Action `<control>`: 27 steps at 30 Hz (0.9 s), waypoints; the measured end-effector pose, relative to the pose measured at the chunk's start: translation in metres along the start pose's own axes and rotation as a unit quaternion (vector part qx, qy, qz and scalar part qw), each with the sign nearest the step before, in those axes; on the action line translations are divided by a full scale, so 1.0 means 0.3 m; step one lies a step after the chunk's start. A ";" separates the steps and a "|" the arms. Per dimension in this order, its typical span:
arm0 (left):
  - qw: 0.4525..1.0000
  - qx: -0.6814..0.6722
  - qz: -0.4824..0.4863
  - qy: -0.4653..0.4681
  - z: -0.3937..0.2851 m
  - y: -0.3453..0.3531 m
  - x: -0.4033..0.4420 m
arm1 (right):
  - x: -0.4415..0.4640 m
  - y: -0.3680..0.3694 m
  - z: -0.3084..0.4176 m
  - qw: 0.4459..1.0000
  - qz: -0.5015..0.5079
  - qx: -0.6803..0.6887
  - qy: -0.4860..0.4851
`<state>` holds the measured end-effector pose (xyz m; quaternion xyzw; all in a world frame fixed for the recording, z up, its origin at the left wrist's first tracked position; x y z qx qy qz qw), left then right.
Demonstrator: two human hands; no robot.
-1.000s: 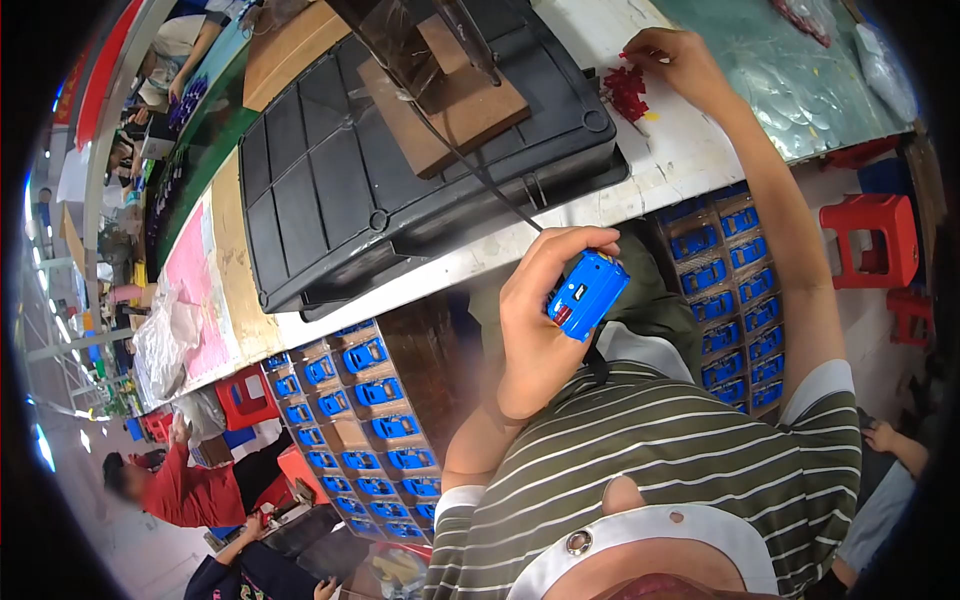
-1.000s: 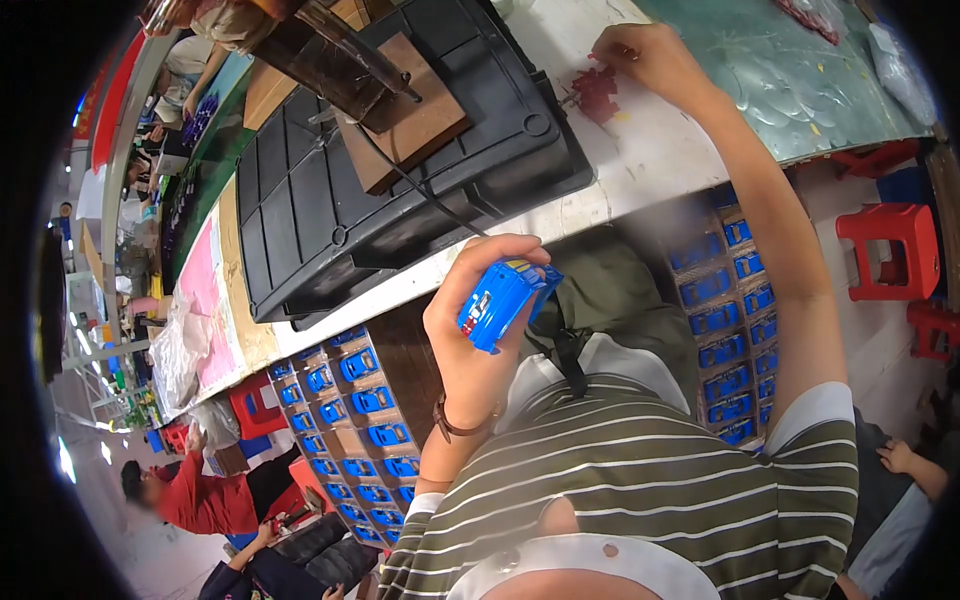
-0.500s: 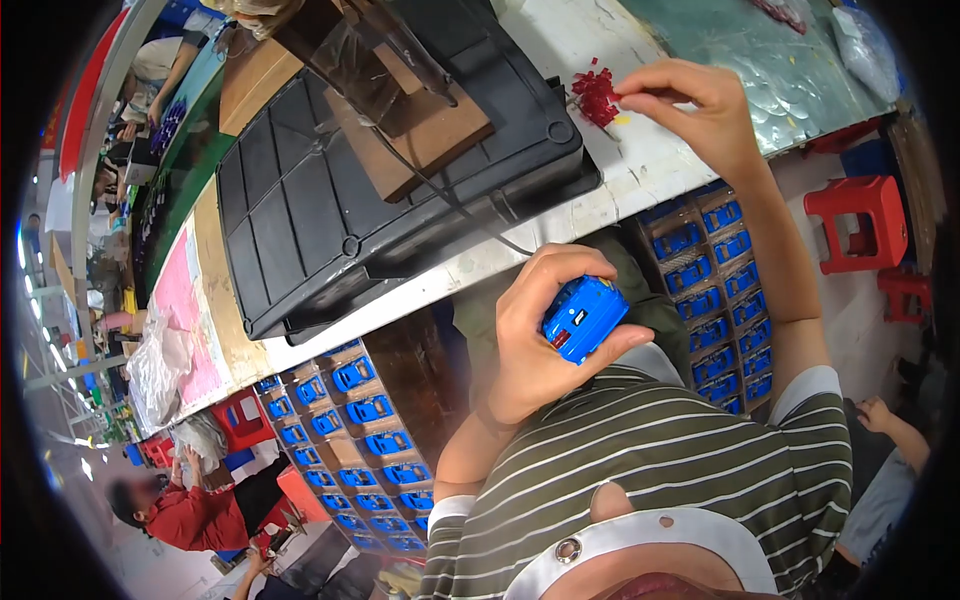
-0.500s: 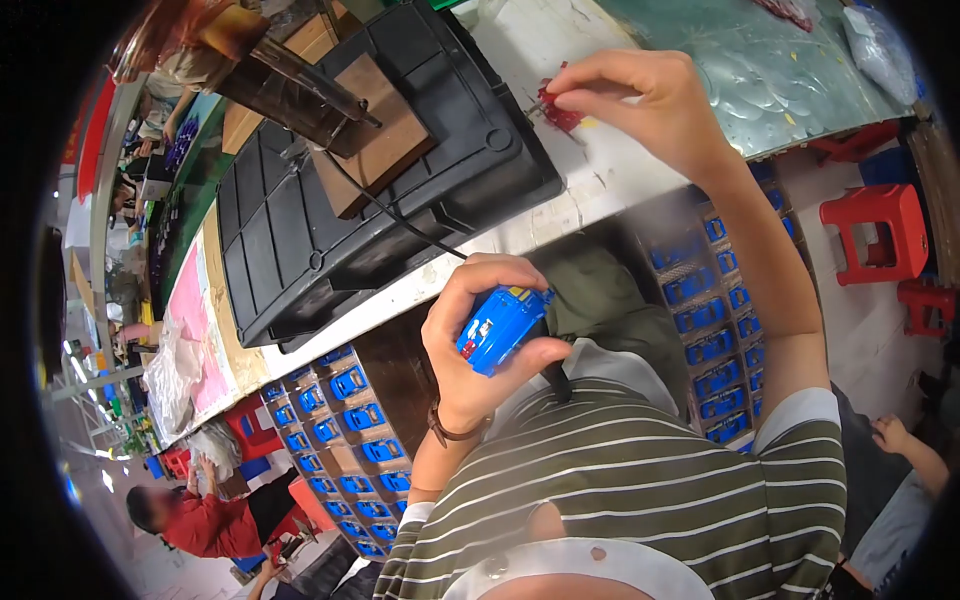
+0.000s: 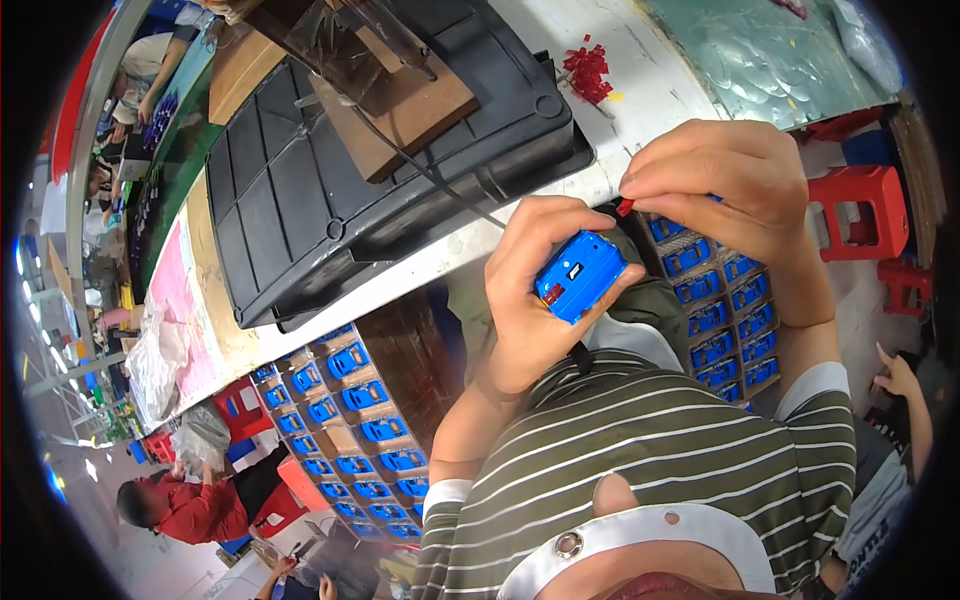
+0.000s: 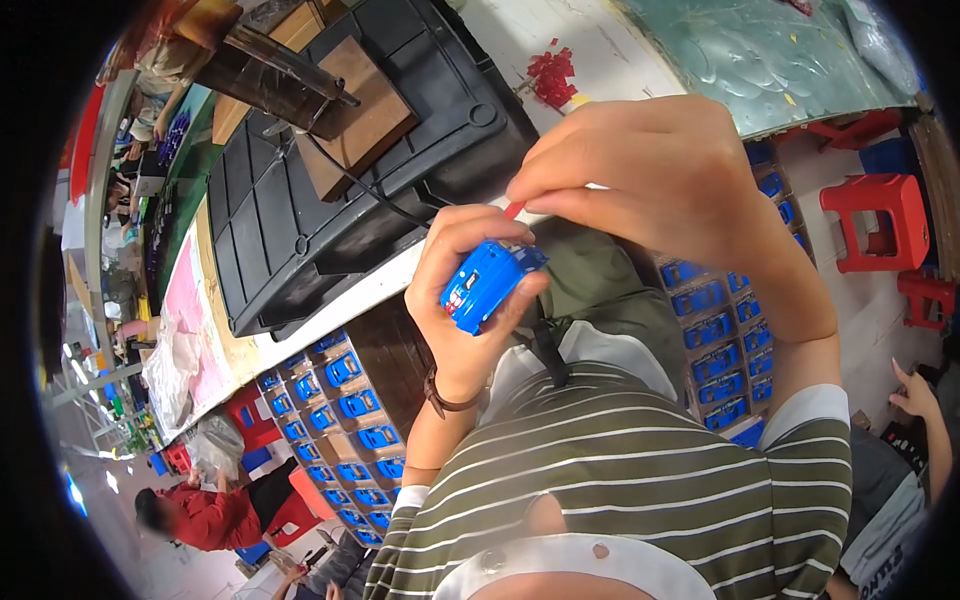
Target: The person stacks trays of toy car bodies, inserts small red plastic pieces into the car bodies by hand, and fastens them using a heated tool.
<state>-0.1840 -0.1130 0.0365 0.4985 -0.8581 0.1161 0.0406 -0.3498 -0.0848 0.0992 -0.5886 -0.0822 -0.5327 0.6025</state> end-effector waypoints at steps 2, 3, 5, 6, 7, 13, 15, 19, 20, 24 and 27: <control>1.000 -0.021 0.009 -0.009 0.001 0.003 -0.006 | -0.004 0.004 -0.005 0.999 0.025 0.020 0.044; 0.999 -0.032 0.014 -0.013 0.001 0.006 -0.009 | -0.006 0.006 -0.007 0.997 0.038 0.028 0.066; 0.998 -0.068 -0.003 -0.016 -0.006 0.020 -0.010 | -0.020 0.013 -0.014 0.988 0.008 0.044 0.147; 0.996 -0.086 -0.012 -0.017 -0.008 0.023 -0.010 | -0.031 0.020 -0.021 0.981 -0.008 0.052 0.186; 0.998 -0.068 -0.009 -0.011 -0.009 0.022 -0.010 | -0.041 0.023 -0.031 0.978 -0.024 0.030 0.204; 0.999 -0.037 0.015 -0.021 0.027 0.025 -0.028 | -0.203 0.026 -0.231 0.941 0.031 -0.150 0.302; 0.999 -0.029 0.013 -0.036 0.046 0.022 -0.035 | -0.263 0.043 -0.274 0.926 0.075 -0.167 0.331; 0.998 -0.025 0.011 -0.061 0.068 0.023 -0.040 | -0.297 0.058 -0.300 0.911 0.093 -0.136 0.379; 0.997 -0.026 0.009 -0.068 0.075 0.023 -0.042 | -0.296 0.052 -0.300 0.911 0.105 -0.124 0.380; 0.996 -0.027 0.003 -0.090 0.096 0.019 -0.044 | -0.285 0.006 -0.323 0.949 0.121 -0.127 0.262; 0.993 -0.039 0.016 -0.109 0.109 0.025 -0.043 | -0.271 0.012 -0.342 0.966 0.174 -0.122 0.148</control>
Point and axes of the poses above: each hand's wrist, its own x-axis towards the middle knuckle, its own y-axis out of the palm, z = x × y, the point moved 3 cm from there along x, towards the middle knuckle, and after that the axes turned 14 degrees about -y, right-handed, at the moved point
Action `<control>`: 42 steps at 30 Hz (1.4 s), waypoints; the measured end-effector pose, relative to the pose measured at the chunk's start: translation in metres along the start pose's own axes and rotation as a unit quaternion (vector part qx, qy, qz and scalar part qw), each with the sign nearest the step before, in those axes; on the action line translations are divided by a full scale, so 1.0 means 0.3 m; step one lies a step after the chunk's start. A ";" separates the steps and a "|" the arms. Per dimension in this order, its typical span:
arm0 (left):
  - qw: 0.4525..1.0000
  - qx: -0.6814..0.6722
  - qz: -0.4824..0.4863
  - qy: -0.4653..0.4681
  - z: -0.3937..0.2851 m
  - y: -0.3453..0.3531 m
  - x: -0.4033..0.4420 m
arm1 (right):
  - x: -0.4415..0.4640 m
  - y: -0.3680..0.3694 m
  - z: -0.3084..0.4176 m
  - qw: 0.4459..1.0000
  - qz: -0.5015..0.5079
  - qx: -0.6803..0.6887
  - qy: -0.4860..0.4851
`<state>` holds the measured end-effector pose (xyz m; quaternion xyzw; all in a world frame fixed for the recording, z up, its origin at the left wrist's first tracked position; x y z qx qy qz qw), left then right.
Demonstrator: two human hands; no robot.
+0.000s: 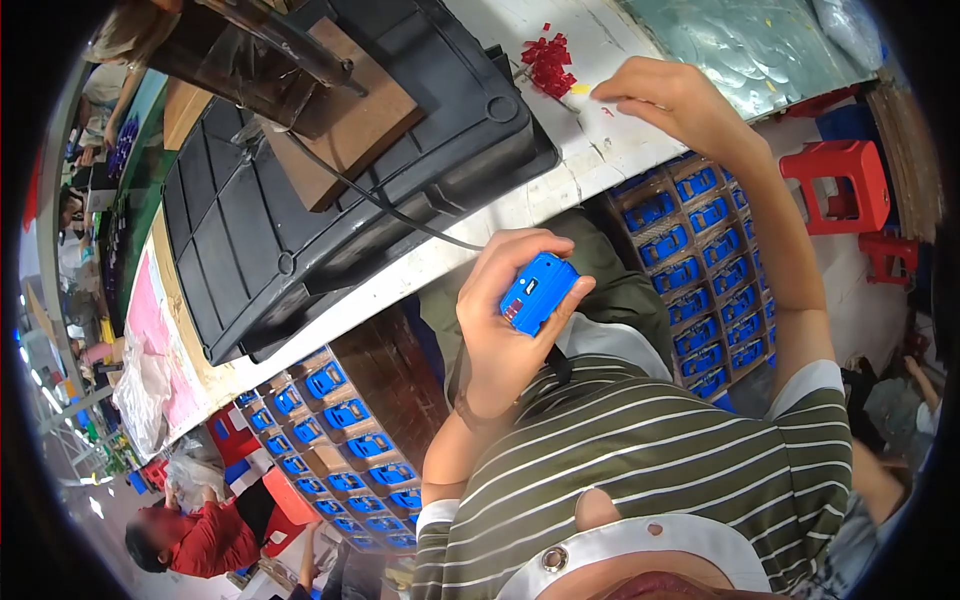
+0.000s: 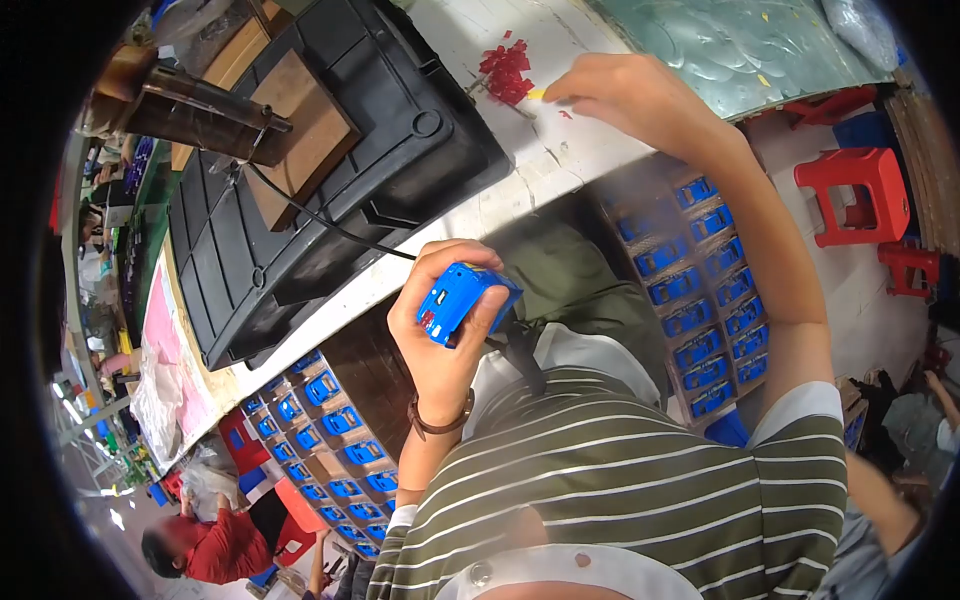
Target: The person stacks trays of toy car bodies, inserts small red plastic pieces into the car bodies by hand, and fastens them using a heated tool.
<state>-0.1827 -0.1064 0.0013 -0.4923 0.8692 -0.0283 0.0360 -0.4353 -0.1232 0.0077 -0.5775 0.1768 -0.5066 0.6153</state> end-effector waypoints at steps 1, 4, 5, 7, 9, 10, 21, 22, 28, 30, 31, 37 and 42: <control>1.000 -0.005 0.006 -0.007 0.003 0.002 0.002 | 0.011 0.008 0.003 1.000 0.022 0.005 -0.019; 0.998 -0.049 0.028 -0.039 -0.001 0.009 0.008 | 0.010 0.021 -0.033 0.997 0.043 0.031 -0.048; 0.996 -0.068 0.032 -0.046 0.000 0.011 0.009 | 0.006 0.024 -0.042 0.997 0.043 0.043 -0.053; 0.992 -0.104 0.038 -0.061 0.005 0.018 0.011 | -0.002 0.023 -0.038 0.998 0.005 0.053 -0.044; 0.990 -0.116 0.046 -0.069 -0.001 0.021 0.018 | -0.010 0.022 -0.008 0.990 -0.039 0.133 0.022; 0.989 -0.121 0.049 -0.073 -0.003 0.023 0.022 | -0.012 0.017 0.042 0.973 -0.063 0.208 0.082; 0.977 -0.172 0.111 -0.063 -0.017 0.014 0.018 | -0.017 0.019 0.317 0.747 -0.112 0.610 0.241; 0.976 -0.176 0.107 -0.068 -0.016 0.011 0.012 | -0.016 0.017 0.323 0.741 -0.110 0.618 0.239; 0.974 -0.160 0.046 -0.152 -0.018 0.008 0.007 | -0.013 0.033 0.376 0.762 -0.164 0.584 0.227; 0.965 -0.187 0.066 -0.173 -0.008 0.012 0.007 | -0.014 0.033 0.389 0.760 -0.163 0.585 0.231; 0.966 -0.190 0.070 -0.164 -0.005 0.014 0.008 | -0.017 0.037 0.392 0.753 -0.166 0.594 0.228; 0.947 -0.243 0.067 -0.197 -0.001 0.022 0.000 | -0.027 0.051 0.390 0.736 -0.163 0.625 0.206; 0.928 -0.288 0.067 -0.225 0.003 0.027 -0.005 | -0.028 0.057 0.393 0.722 -0.170 0.638 0.207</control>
Point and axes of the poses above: each hand's wrist, its own x-axis towards the middle knuckle, its own y-axis out of the palm, z = x × y, the point moved 3 cm from there along x, towards the middle knuckle, and after that the axes turned 14 degrees about -y, right-handed, at the moved point
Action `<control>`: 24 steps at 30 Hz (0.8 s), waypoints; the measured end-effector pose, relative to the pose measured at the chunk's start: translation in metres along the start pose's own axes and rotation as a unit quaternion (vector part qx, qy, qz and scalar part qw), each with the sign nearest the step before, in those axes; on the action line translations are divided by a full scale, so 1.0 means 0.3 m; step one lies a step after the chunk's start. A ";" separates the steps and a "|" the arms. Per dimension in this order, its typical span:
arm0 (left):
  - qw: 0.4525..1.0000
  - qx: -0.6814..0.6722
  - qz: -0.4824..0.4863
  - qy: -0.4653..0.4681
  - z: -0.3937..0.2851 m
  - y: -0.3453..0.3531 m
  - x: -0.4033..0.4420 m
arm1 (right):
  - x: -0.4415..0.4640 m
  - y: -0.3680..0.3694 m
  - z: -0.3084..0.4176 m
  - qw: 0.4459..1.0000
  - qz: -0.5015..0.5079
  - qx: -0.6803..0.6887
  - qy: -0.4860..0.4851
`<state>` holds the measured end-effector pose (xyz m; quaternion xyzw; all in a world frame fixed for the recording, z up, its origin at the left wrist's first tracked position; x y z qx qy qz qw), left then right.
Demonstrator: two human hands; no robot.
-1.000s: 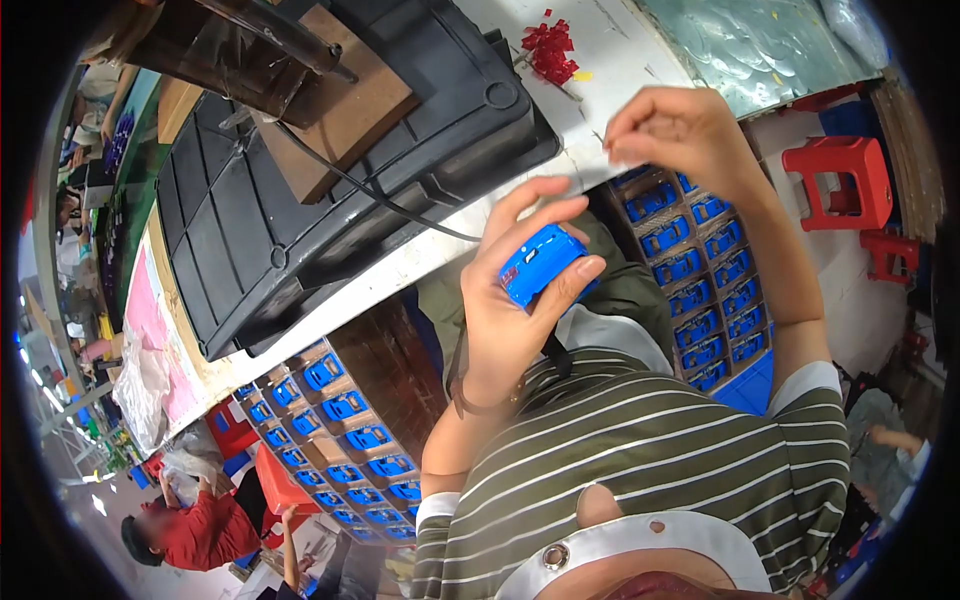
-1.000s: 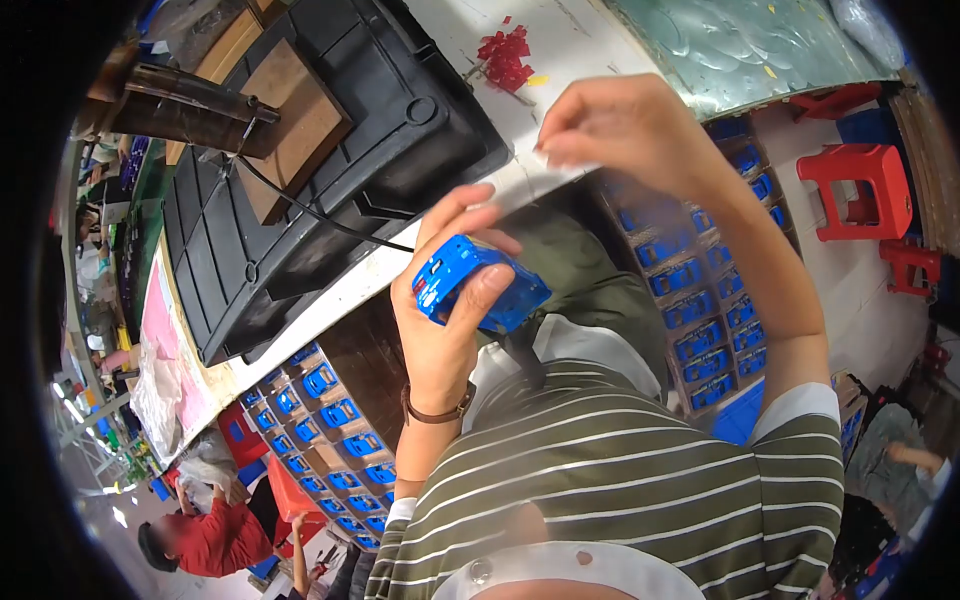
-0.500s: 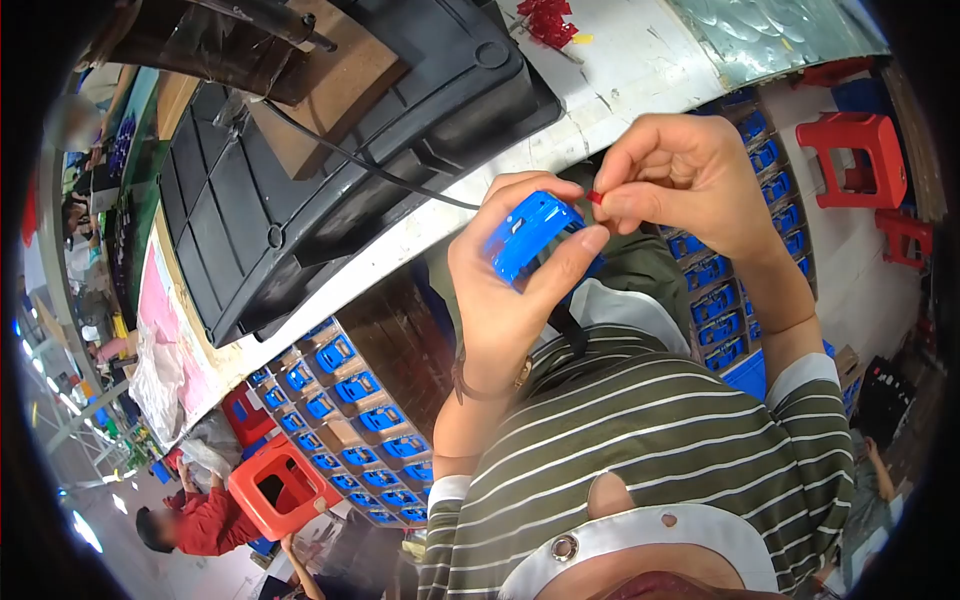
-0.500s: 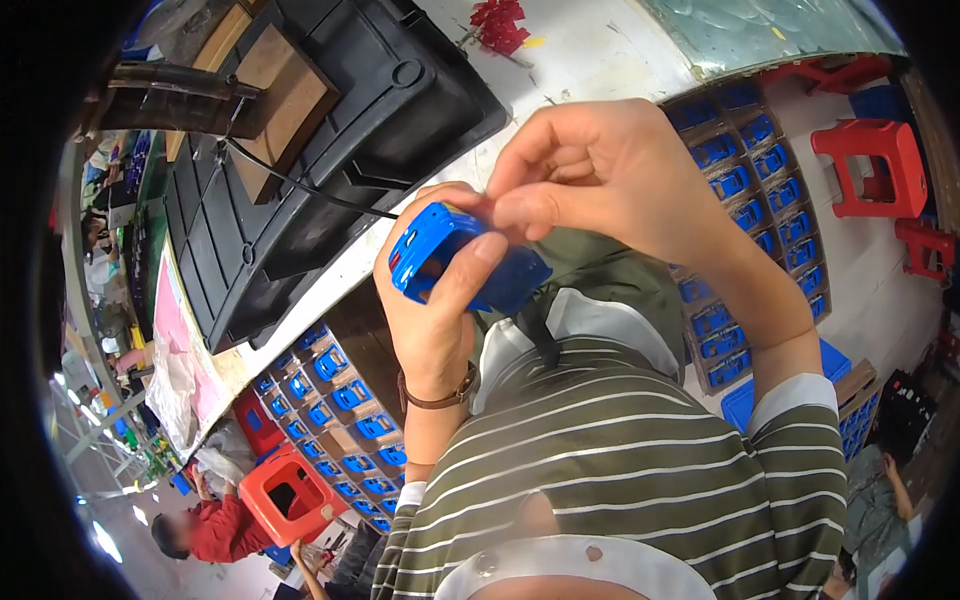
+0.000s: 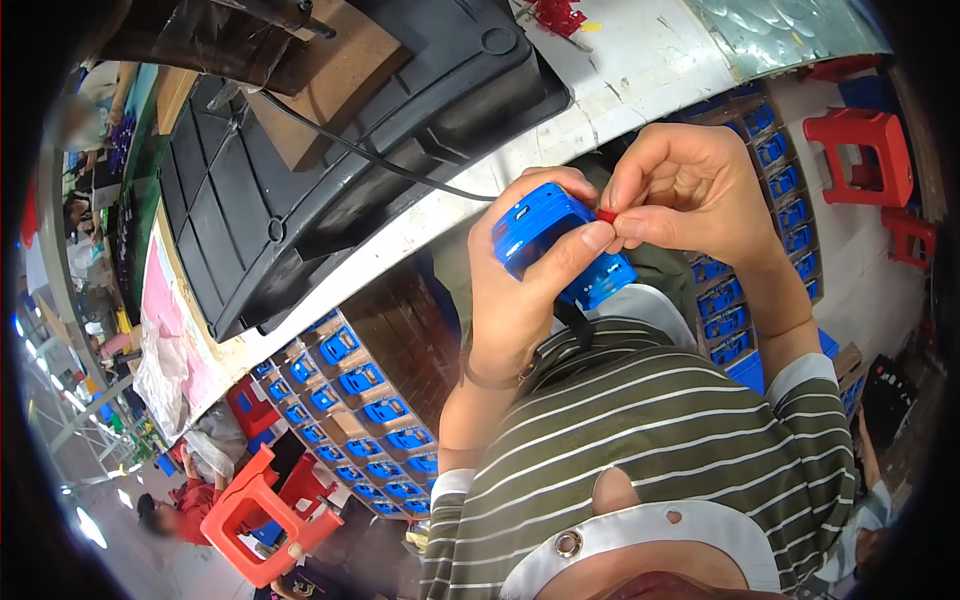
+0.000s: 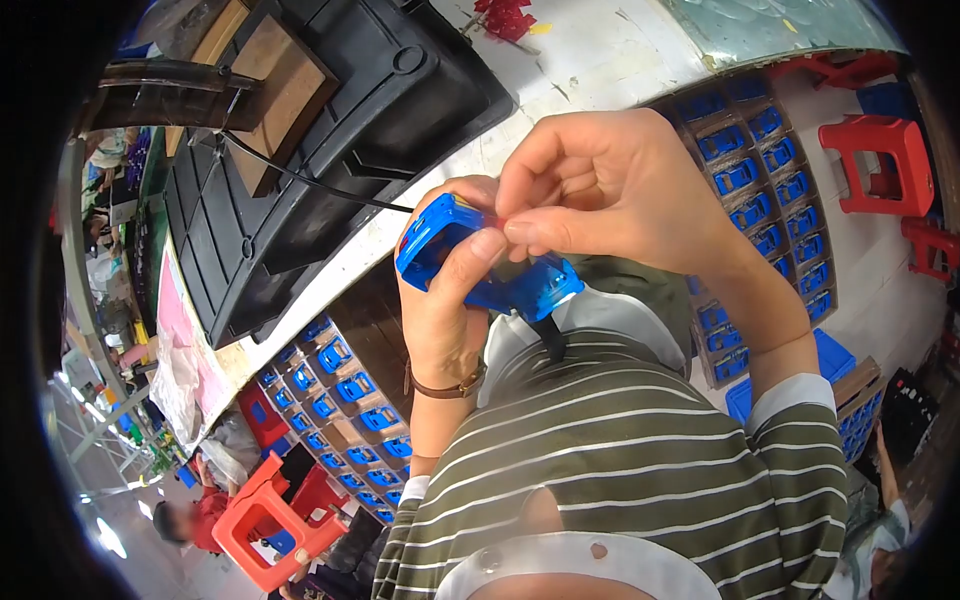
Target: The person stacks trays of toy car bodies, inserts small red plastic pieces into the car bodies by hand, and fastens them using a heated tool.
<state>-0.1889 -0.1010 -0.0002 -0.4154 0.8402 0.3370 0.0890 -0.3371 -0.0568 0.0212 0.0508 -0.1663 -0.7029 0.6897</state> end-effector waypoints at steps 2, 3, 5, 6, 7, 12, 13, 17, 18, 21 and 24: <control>1.000 -0.017 0.005 -0.006 0.003 0.000 0.001 | -0.002 0.001 0.000 1.000 -0.002 -0.013 0.002; 1.000 -0.026 0.011 -0.014 0.001 0.003 0.001 | -0.001 0.000 -0.001 1.000 -0.003 -0.012 0.004; 0.999 -0.031 0.015 -0.024 0.006 0.001 0.003 | -0.001 -0.003 -0.006 1.000 -0.006 -0.012 0.007; 0.999 -0.028 0.014 -0.025 0.014 -0.005 0.008 | -0.001 -0.005 -0.008 1.000 -0.005 -0.013 0.008; 0.999 -0.025 0.014 -0.025 0.018 -0.008 0.011 | 0.000 -0.007 -0.010 1.000 -0.004 -0.013 0.009; 1.000 0.004 0.020 -0.009 0.009 -0.002 0.004 | -0.002 -0.006 -0.017 1.000 0.003 0.003 0.003; 1.000 0.016 0.022 0.000 0.007 -0.002 0.003 | -0.005 -0.007 -0.016 1.000 0.005 0.006 0.008; 0.992 0.089 0.034 0.080 0.006 -0.009 0.007 | 0.008 -0.004 0.017 0.999 -0.024 -0.019 -0.035; 0.980 0.144 0.040 0.133 0.002 -0.012 0.007 | 0.015 -0.017 0.028 0.996 -0.035 -0.050 -0.059; 0.949 0.243 0.003 0.200 -0.018 -0.003 -0.012 | 0.055 -0.113 0.050 0.972 -0.055 -0.201 -0.105; 0.951 0.242 -0.020 0.193 -0.011 -0.006 -0.013 | 0.102 -0.175 0.021 0.957 -0.068 -0.260 -0.110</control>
Point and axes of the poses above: each hand's wrist, its own x-axis towards the middle knuckle, its own y-axis out of the palm, z = x × y, the point moved 3 cm from there along x, towards the middle knuckle, and after that the axes turned 14 degrees about -y, right-handed, at the moved point
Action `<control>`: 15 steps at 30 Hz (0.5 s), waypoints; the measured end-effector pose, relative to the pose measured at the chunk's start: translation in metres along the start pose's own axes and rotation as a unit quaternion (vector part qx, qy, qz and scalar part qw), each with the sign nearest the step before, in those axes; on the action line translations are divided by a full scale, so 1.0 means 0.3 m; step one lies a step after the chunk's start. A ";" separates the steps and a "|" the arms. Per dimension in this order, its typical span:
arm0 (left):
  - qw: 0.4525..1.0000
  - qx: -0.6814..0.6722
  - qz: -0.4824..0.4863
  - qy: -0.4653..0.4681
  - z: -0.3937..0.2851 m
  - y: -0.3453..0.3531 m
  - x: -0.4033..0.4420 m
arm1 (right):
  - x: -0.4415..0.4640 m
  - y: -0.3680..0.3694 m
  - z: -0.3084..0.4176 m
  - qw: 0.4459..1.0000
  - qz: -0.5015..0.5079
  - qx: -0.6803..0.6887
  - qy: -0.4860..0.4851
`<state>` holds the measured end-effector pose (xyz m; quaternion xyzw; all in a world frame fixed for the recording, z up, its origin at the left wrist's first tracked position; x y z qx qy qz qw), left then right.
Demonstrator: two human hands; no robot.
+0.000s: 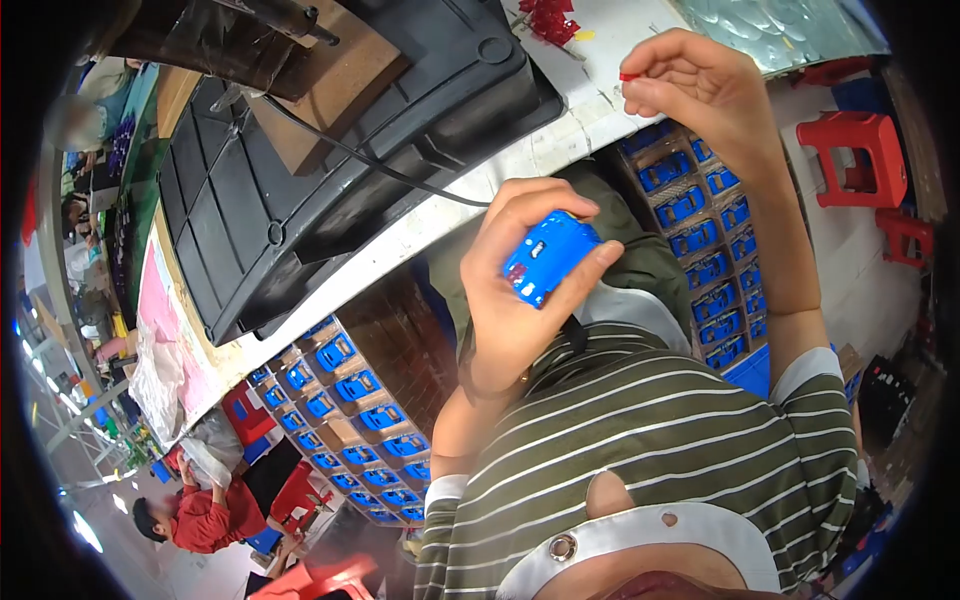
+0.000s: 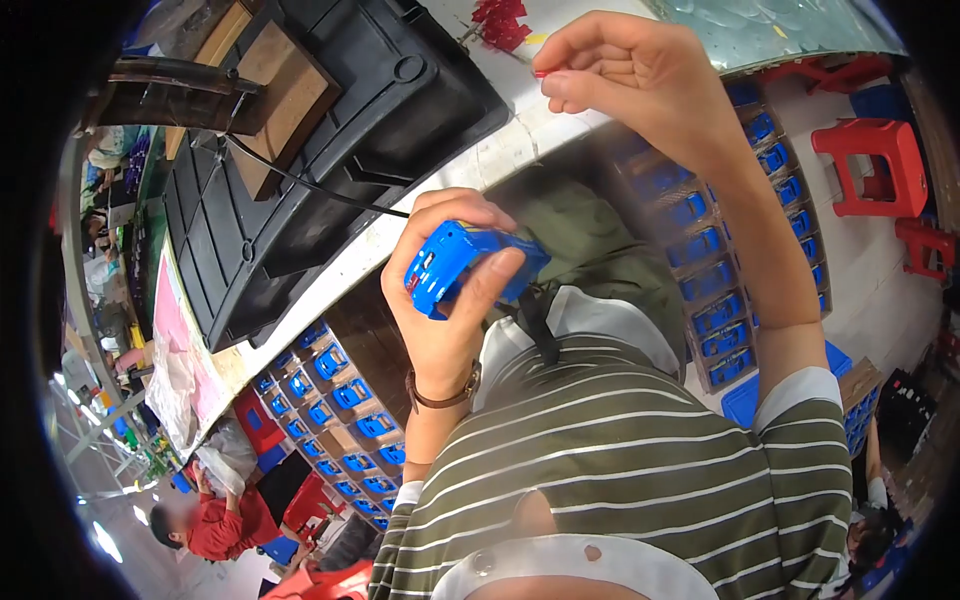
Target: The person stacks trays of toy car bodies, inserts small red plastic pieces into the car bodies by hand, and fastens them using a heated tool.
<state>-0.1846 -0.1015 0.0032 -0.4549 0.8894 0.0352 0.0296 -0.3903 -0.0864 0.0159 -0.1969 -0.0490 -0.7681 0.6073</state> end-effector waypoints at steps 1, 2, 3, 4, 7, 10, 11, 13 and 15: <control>1.000 -0.015 0.000 -0.020 0.002 -0.001 -0.002 | 0.000 -0.004 0.000 1.000 0.006 0.003 0.006; 0.999 -0.030 -0.001 -0.042 0.006 -0.003 -0.003 | -0.002 -0.007 -0.001 1.000 0.012 0.007 0.012; 0.999 -0.026 0.002 -0.028 0.016 -0.003 -0.002 | -0.004 -0.005 -0.003 1.000 0.020 0.014 0.019; 1.000 -0.014 0.012 -0.016 0.015 -0.003 0.000 | -0.011 0.005 0.014 0.999 0.031 0.018 0.005; 1.000 0.001 0.022 -0.014 -0.004 0.005 -0.002 | -0.058 0.052 0.107 0.997 0.051 0.004 -0.050; 0.998 0.023 0.045 0.021 -0.027 0.012 -0.001 | -0.065 0.066 0.159 0.988 0.114 -0.026 -0.098; 0.998 0.031 0.048 0.036 -0.032 0.011 -0.001 | -0.067 0.071 0.160 0.990 0.105 0.000 -0.090; 0.996 0.045 0.069 0.046 -0.038 0.008 -0.005 | -0.066 0.082 0.164 0.987 0.128 0.023 -0.092; 0.995 0.047 0.078 0.050 -0.045 0.008 -0.008 | -0.060 0.089 0.166 0.985 0.143 0.034 -0.094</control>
Point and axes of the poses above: each hand's wrist, its own x-axis towards the middle knuckle, its own y-axis out of the palm, z = x × y, the point moved 3 cm from there along x, towards the middle knuckle, and after that the axes turned 14 degrees about -y, right-handed, at the moved point
